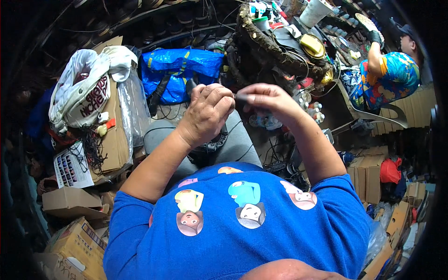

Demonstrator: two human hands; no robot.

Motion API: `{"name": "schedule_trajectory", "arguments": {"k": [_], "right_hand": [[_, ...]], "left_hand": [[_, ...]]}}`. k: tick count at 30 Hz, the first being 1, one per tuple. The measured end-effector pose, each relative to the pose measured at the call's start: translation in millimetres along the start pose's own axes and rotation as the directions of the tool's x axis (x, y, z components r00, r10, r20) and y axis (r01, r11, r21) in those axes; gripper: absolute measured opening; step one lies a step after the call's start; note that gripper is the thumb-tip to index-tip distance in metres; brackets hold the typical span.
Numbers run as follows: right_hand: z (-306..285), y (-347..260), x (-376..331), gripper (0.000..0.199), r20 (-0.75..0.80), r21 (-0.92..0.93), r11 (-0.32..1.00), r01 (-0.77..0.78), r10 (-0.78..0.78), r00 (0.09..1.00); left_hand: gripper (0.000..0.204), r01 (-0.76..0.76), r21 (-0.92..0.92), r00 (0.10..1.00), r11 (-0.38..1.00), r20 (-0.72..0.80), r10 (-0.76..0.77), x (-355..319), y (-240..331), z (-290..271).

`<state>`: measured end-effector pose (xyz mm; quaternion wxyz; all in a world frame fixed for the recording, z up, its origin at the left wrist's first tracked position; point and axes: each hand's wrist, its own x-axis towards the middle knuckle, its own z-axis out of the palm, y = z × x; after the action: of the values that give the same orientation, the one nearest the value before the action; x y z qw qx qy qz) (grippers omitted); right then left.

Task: The person threads a black cord through the eyelets of a black shoe and adjusts it.

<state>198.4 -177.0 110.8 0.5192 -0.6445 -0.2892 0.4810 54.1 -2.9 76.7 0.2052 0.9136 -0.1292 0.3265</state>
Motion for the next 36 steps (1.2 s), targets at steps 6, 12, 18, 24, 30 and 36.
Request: {"name": "schedule_trajectory", "arguments": {"k": [6,12,18,24,30,36], "right_hand": [[-46.5,-24.8,7.4,0.038,-0.191,-0.027,0.984,0.177,-0.179,0.965],[-97.6,-23.2,22.2,0.038,-0.296,-0.043,0.962,0.269,-0.270,0.916],[-127.0,-25.6,33.4,0.034,-0.365,-0.894,0.440,-0.082,-0.612,0.701],[-144.2,-31.2,51.4,0.032,-0.345,-0.938,0.255,-0.233,-0.680,0.647],[-148.5,-32.1,70.3,0.033,-0.419,-0.882,0.100,-0.461,-0.616,0.667],[-154.1,-25.5,72.3,0.035,-0.507,-0.845,0.152,-0.512,-0.530,0.679]], "left_hand": [[0.013,0.218,-0.137,0.974,0.966,-0.026,-0.224,7.8,-12.1,-6.6],[0.021,0.260,-0.058,0.958,0.964,-0.111,-0.265,-21.2,-44.4,-10.6],[0.027,0.557,0.001,0.821,0.830,-0.154,-0.550,-64.2,-65.2,-28.5],[0.011,0.607,0.050,0.794,0.793,0.022,-0.608,-98.6,-72.8,-41.5],[0.008,0.621,-0.026,0.777,0.783,-0.110,-0.620,-109.0,-60.8,-40.5],[0.008,0.617,-0.014,0.782,0.787,-0.104,-0.615,-107.0,-56.2,-46.0]]}}
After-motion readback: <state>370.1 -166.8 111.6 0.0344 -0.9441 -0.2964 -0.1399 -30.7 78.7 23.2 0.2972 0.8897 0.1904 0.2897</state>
